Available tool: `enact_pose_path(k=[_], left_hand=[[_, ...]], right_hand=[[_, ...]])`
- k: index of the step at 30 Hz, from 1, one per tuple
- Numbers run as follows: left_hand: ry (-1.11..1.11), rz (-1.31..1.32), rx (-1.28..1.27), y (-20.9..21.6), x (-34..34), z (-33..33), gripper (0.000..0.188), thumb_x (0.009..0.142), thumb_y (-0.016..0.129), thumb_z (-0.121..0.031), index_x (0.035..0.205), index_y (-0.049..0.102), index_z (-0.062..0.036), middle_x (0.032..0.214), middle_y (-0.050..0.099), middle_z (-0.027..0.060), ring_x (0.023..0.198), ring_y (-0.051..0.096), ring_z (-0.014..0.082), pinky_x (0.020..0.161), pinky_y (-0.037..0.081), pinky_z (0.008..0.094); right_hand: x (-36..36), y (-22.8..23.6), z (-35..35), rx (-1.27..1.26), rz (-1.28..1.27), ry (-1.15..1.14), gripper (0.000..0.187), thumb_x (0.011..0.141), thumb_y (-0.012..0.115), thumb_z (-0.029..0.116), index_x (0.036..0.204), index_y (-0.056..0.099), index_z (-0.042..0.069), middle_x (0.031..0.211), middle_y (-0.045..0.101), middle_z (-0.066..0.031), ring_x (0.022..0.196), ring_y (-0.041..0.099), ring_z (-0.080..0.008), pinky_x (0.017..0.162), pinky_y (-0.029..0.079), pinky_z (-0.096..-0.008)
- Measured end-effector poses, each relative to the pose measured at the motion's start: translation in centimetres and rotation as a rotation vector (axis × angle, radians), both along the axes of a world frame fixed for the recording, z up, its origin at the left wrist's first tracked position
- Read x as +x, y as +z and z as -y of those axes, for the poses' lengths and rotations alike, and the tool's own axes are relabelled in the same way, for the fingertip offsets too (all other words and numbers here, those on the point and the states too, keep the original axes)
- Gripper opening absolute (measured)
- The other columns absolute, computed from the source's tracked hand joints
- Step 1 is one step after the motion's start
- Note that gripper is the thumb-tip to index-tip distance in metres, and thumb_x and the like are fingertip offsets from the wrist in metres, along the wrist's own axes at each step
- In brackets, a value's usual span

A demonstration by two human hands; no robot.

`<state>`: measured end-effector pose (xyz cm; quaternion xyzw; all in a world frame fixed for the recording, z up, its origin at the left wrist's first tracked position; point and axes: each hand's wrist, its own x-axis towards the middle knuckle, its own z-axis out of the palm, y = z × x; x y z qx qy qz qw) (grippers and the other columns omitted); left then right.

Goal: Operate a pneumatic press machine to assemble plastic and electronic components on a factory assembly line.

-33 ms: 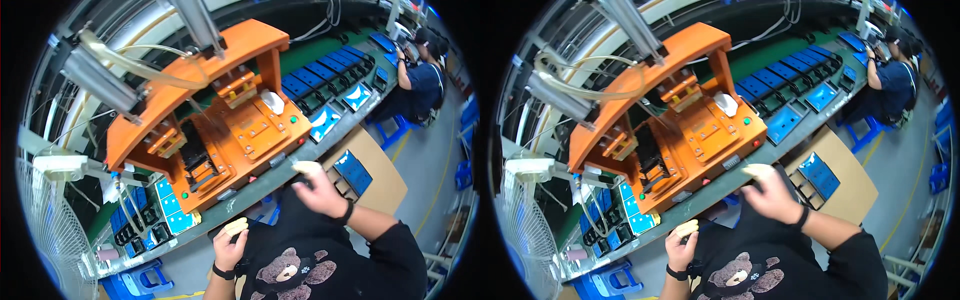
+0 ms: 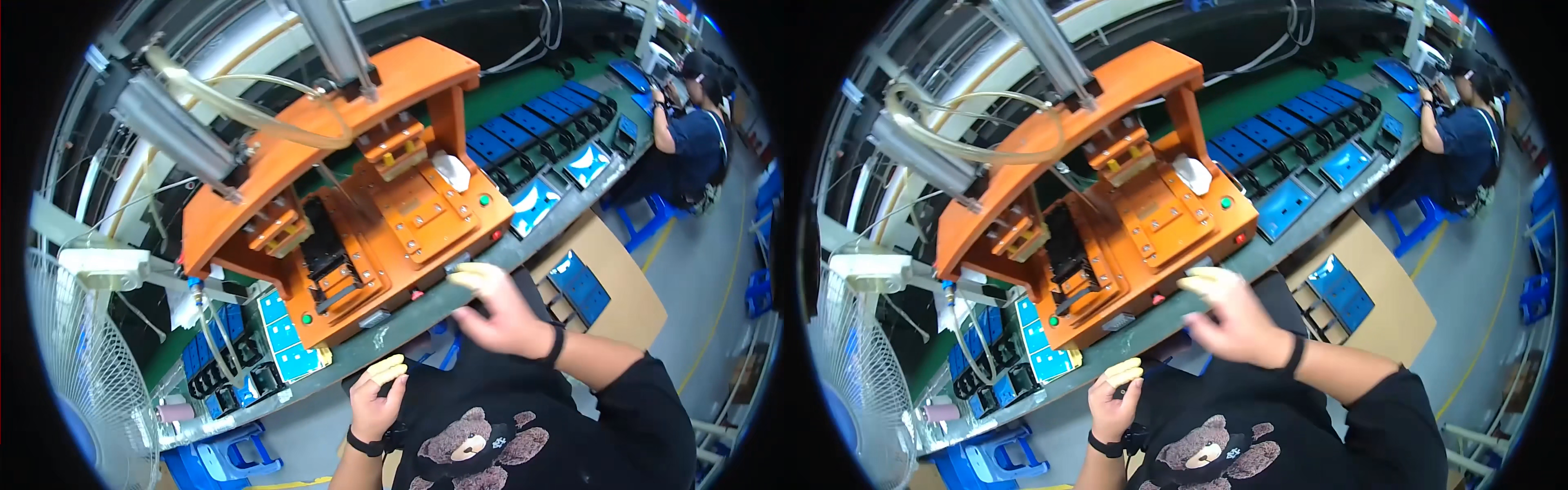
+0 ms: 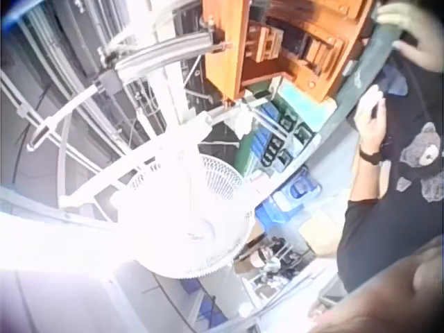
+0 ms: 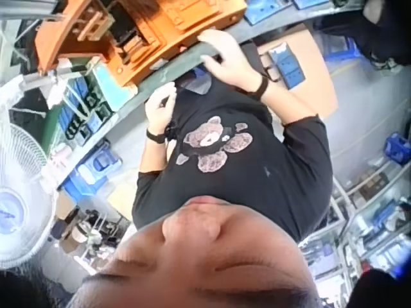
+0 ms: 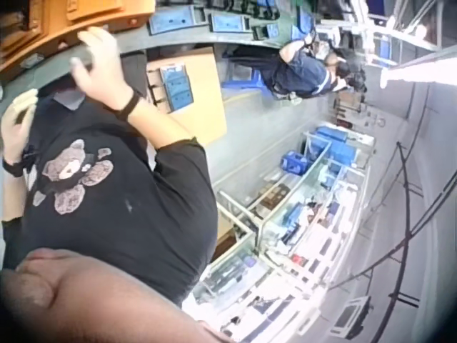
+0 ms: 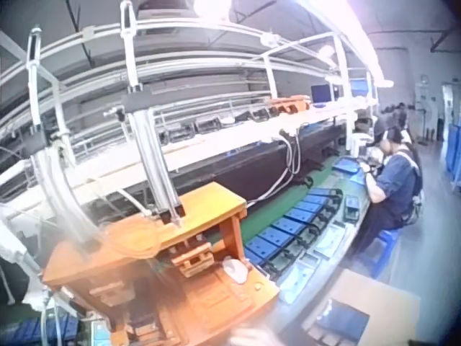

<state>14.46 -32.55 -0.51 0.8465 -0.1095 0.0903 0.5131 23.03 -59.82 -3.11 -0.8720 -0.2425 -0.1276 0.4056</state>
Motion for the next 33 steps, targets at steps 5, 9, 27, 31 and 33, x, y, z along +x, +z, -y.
enact_pose_path(k=[5, 9, 27, 31, 33], left_hand=[[-0.072, 0.018, 0.186, 2.7, 0.6, -1.2, 0.021, 0.077, 0.074, -0.001, 0.098, 0.071, -0.0026, 0.104, 0.07, 0.0146, 0.097, 0.067, 0.0281, 0.086, 0.052, 0.0336], [-0.201, -0.082, 0.168, 4.1, 0.7, -3.4, 0.023, 0.078, 0.074, -0.004, 0.1, 0.072, -0.0045, 0.108, 0.07, 0.0134, 0.099, 0.067, 0.027, 0.089, 0.051, 0.0337], [0.105, -0.034, 0.967, 4.0, 23.2, -12.6, 0.031, 0.093, 0.052, -0.018, 0.119, 0.063, -0.0085, 0.117, 0.065, 0.0172, 0.11, 0.06, 0.0366, 0.093, 0.048, 0.0429], [0.075, 0.103, 1.013, 1.8, 27.1, -16.9, 0.034, 0.096, 0.05, -0.021, 0.126, 0.059, -0.0076, 0.123, 0.062, 0.0155, 0.112, 0.059, 0.0335, 0.095, 0.048, 0.0426], [0.18, 0.067, 0.973, 1.1, 28.8, -18.6, 0.034, 0.096, 0.052, -0.022, 0.126, 0.058, -0.0053, 0.12, 0.062, 0.0143, 0.108, 0.059, 0.03, 0.092, 0.049, 0.0402]], right_hand=[[5.5, 7.6, -11.4, -0.148, 0.405, 0.26, 0.053, 0.078, 0.074, 0.03, 0.122, 0.058, 0.004, 0.131, 0.052, -0.0178, 0.122, 0.048, -0.0363, 0.101, 0.038, -0.0459], [8.9, 9.2, -13.1, -0.376, 0.584, 0.463, 0.017, 0.076, 0.061, 0.016, 0.091, 0.064, 0.009, 0.079, 0.059, -0.0007, 0.087, 0.056, -0.0203, 0.079, 0.042, -0.0352], [-6.7, 3.9, 21.5, 1.31, -0.164, -0.329, 0.027, 0.1, 0.052, 0.019, 0.119, 0.058, 0.001, 0.104, 0.067, -0.0071, 0.091, 0.064, -0.0194, 0.084, 0.051, -0.0353], [-15.2, -7.3, 30.5, 1.482, -0.074, -0.726, 0.016, 0.101, 0.051, 0.018, 0.109, 0.059, 0.006, 0.107, 0.065, -0.006, 0.097, 0.061, -0.0184, 0.091, 0.049, -0.0346], [-19.9, -12.5, 32.7, 1.62, 0.011, -0.975, 0.015, 0.1, 0.051, 0.014, 0.107, 0.057, 0.002, 0.103, 0.065, -0.008, 0.092, 0.064, -0.0198, 0.083, 0.055, -0.032]])
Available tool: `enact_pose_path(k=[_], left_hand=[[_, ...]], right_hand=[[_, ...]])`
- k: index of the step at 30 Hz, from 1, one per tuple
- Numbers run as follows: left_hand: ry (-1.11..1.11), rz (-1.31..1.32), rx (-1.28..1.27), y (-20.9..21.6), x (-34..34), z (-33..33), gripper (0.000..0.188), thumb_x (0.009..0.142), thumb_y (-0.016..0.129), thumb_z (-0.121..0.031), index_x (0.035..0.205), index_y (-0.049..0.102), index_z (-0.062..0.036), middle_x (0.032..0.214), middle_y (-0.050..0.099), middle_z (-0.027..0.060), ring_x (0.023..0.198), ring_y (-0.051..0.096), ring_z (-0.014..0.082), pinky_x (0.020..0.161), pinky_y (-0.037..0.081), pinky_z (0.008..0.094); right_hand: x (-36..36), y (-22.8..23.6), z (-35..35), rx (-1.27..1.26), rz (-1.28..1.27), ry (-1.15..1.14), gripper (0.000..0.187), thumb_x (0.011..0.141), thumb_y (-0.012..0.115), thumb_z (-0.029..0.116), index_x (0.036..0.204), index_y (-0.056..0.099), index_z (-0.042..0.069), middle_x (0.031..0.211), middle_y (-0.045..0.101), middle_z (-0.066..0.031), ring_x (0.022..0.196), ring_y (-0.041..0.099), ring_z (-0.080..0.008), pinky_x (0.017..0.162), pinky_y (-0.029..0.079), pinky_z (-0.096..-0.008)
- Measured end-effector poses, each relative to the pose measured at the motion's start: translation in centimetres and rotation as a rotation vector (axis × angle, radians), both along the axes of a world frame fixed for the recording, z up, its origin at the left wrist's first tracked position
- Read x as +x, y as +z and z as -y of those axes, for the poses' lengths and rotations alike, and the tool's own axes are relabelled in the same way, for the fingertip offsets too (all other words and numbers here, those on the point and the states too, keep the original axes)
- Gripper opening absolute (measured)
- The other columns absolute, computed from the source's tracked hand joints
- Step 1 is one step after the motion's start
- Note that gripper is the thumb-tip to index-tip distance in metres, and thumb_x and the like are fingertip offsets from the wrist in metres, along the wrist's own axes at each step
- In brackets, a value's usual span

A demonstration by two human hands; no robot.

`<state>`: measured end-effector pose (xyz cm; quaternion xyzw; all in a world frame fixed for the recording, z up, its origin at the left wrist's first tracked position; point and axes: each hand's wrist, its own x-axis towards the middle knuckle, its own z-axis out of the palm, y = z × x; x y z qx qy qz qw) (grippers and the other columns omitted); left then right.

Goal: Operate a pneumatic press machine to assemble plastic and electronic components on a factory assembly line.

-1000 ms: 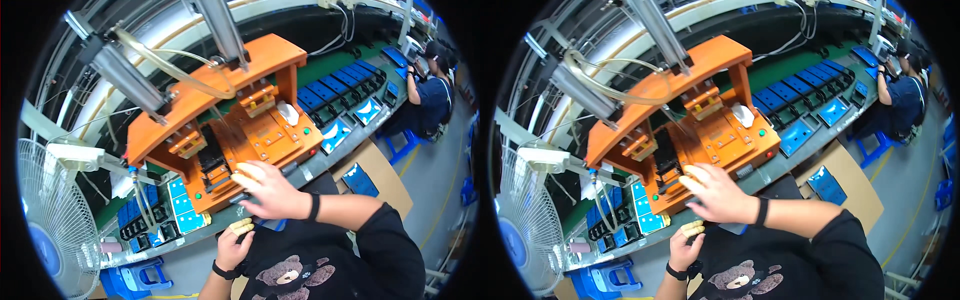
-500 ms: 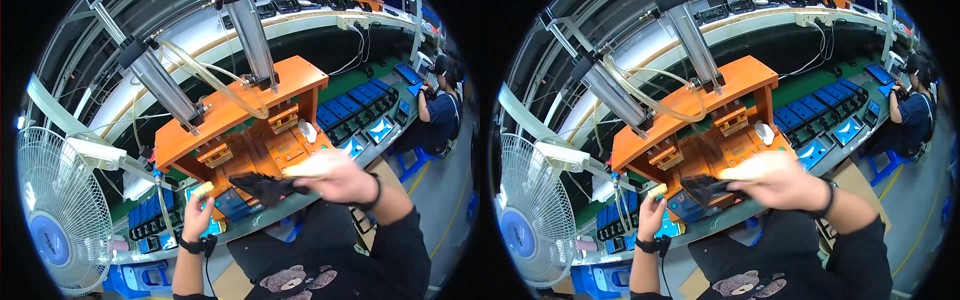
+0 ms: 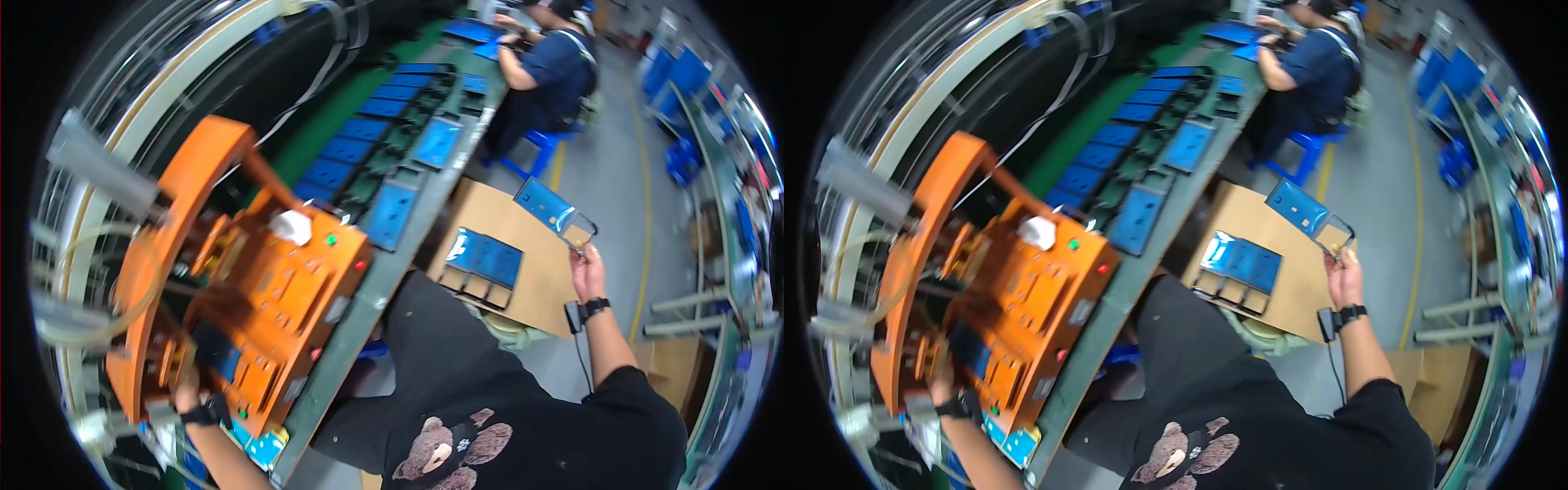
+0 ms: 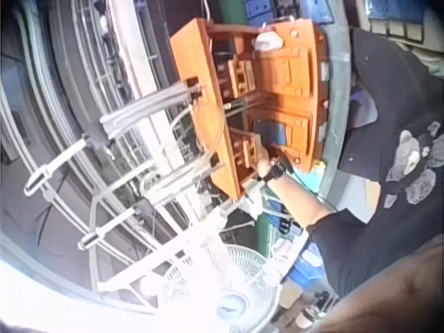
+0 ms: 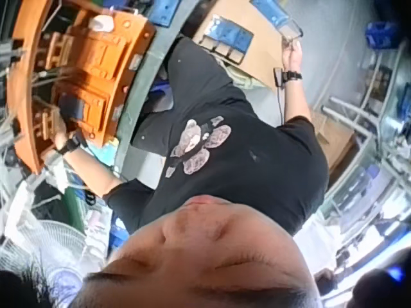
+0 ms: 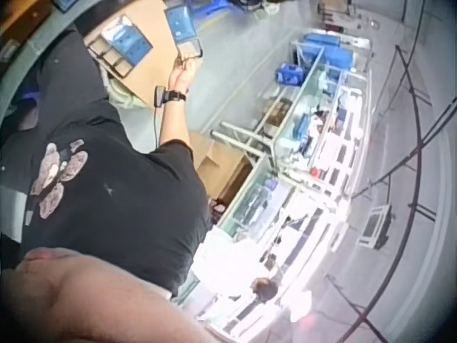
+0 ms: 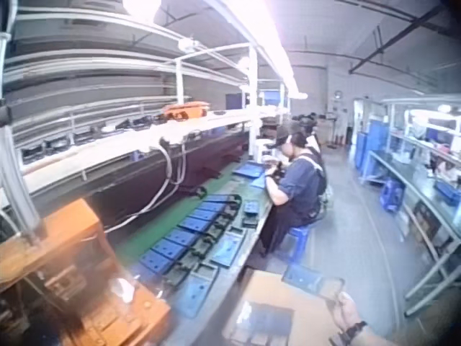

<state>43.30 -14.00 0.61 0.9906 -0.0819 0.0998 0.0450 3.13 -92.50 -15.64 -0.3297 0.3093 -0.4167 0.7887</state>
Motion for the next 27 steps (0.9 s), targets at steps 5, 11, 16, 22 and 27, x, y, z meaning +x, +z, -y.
enact_pose_path(k=[5, 11, 16, 22, 27], left_hand=[[0.036, 0.054, -0.39, -0.8, 1.2, -2.0, 0.035, 0.096, 0.059, -0.021, 0.124, 0.057, -0.0003, 0.114, 0.063, 0.0117, 0.101, 0.061, 0.0224, 0.087, 0.051, 0.0354], [0.043, 0.053, -0.573, -0.5, 0.3, -2.0, 0.036, 0.094, 0.063, -0.02, 0.123, 0.057, 0.0, 0.114, 0.064, 0.0115, 0.102, 0.06, 0.0198, 0.088, 0.049, 0.0338], [0.059, 0.084, -0.442, -1.1, -0.1, -1.5, 0.037, 0.094, 0.062, -0.021, 0.124, 0.056, -0.0006, 0.115, 0.063, 0.0122, 0.104, 0.059, 0.0212, 0.089, 0.049, 0.0343], [0.07, 0.089, -0.441, -1.6, -0.3, -0.9, 0.038, 0.094, 0.061, -0.022, 0.125, 0.055, -0.0013, 0.117, 0.062, 0.0131, 0.107, 0.059, 0.0229, 0.09, 0.049, 0.035], [0.079, 0.094, -0.436, -1.4, -0.7, -0.3, 0.039, 0.095, 0.061, -0.023, 0.127, 0.055, -0.0019, 0.119, 0.062, 0.0138, 0.108, 0.058, 0.0242, 0.091, 0.049, 0.0356]], right_hand=[[-7.9, -11.6, 0.7, 0.211, -0.176, -0.367, 0.025, 0.102, 0.045, 0.014, 0.119, 0.053, -0.001, 0.114, 0.062, -0.012, 0.103, 0.062, -0.0234, 0.089, 0.056, -0.033], [-10.7, -21.4, -3.8, 0.474, -0.537, -0.19, 0.029, 0.101, 0.046, 0.019, 0.127, 0.044, 0.006, 0.117, 0.055, -0.0145, 0.096, 0.063, -0.0292, 0.071, 0.06, -0.0422], [-9.0, -19.0, -6.1, 0.192, -1.318, 0.299, 0.04, 0.089, 0.06, 0.025, 0.121, 0.053, 0.002, 0.11, 0.063, -0.0181, 0.092, 0.064, -0.0348, 0.071, 0.057, -0.0466], [-6.1, -15.0, -3.4, -0.516, -1.637, -0.057, 0.049, 0.078, 0.061, 0.015, 0.123, 0.058, -0.003, 0.1, 0.068, -0.0265, 0.1, 0.063, -0.0436, 0.089, 0.05, -0.0441], [-5.1, -16.1, -2.5, -0.432, -1.534, 0.259, 0.045, 0.077, 0.06, 0.007, 0.121, 0.06, -0.002, 0.103, 0.067, -0.0269, 0.102, 0.064, -0.0401, 0.088, 0.05, -0.0424]])
